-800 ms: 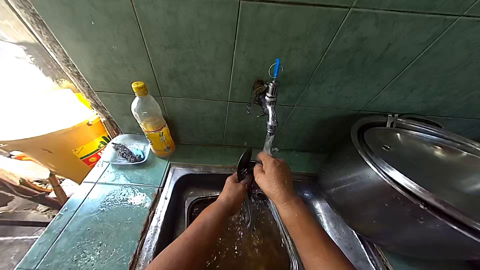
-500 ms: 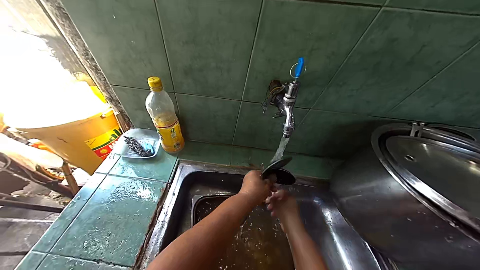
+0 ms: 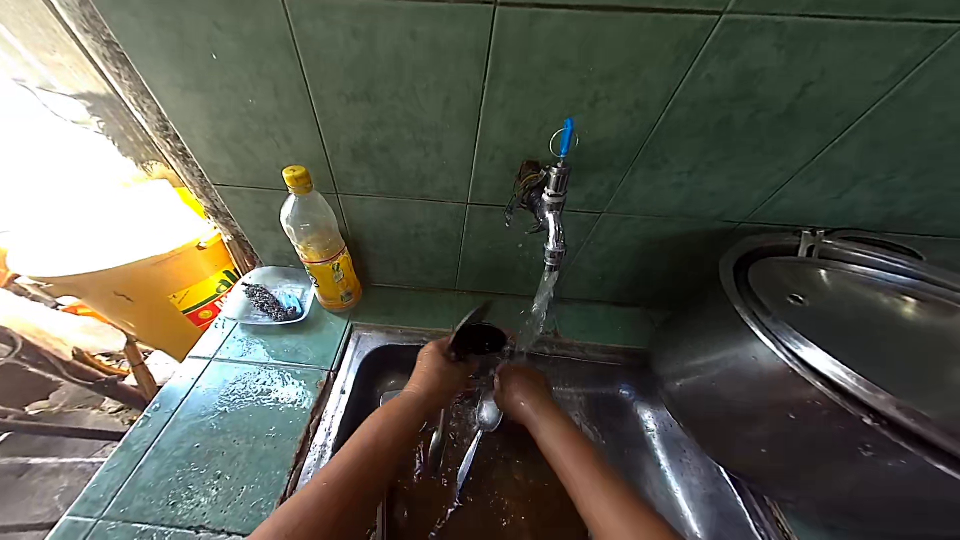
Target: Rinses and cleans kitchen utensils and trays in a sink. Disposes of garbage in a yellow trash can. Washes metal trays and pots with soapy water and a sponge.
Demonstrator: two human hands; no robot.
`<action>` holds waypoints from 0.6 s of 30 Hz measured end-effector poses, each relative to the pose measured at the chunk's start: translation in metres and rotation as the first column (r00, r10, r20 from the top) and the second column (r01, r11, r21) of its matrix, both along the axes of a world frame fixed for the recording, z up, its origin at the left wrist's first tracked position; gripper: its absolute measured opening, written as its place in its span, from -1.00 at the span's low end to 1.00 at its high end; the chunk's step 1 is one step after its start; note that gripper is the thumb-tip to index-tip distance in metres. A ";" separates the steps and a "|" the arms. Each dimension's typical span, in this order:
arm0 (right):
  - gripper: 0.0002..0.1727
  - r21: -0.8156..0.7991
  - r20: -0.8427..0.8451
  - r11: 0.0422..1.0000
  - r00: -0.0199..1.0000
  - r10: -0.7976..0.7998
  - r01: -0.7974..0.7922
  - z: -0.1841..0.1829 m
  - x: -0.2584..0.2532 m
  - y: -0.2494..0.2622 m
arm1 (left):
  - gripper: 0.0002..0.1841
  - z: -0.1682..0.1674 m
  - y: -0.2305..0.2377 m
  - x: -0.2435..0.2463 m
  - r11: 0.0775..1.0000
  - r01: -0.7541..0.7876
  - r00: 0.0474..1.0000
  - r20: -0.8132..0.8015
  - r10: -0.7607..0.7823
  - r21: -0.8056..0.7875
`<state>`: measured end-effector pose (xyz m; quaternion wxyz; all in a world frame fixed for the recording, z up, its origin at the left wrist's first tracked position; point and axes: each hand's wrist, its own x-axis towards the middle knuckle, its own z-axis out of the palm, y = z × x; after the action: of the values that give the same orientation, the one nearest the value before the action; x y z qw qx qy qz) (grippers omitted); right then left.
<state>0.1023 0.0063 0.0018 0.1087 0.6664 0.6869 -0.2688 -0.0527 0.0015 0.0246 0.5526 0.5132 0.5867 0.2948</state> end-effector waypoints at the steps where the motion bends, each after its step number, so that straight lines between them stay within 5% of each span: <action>1: -0.64 0.046 0.010 0.999 1.000 0.005 -0.006 0.007 0.003 0.004 | -0.77 -0.007 0.000 -0.002 0.999 -0.045 0.999 0.004 0.045 -0.031; 7: -0.80 0.392 0.008 0.918 0.998 0.059 -0.058 0.040 0.009 0.013 | -0.74 -0.037 0.001 0.013 0.992 -0.028 0.999 0.018 0.031 -0.123; 13: -0.49 -0.058 -0.077 0.996 0.995 -0.068 0.064 -0.020 0.005 0.017 | -0.76 -0.039 0.003 0.023 1.000 -0.015 0.973 -0.231 0.012 -0.011; 18: -0.28 -0.140 -0.041 0.986 0.995 -0.094 0.087 -0.057 -0.032 -0.011 | -0.77 -0.038 0.003 0.000 0.999 -0.010 0.960 -0.281 0.001 -0.031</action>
<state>0.0707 -0.0044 -0.0554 0.1260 0.6813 0.6381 -0.3358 -0.0525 0.0041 -0.0138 0.4710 0.5393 0.6655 0.2110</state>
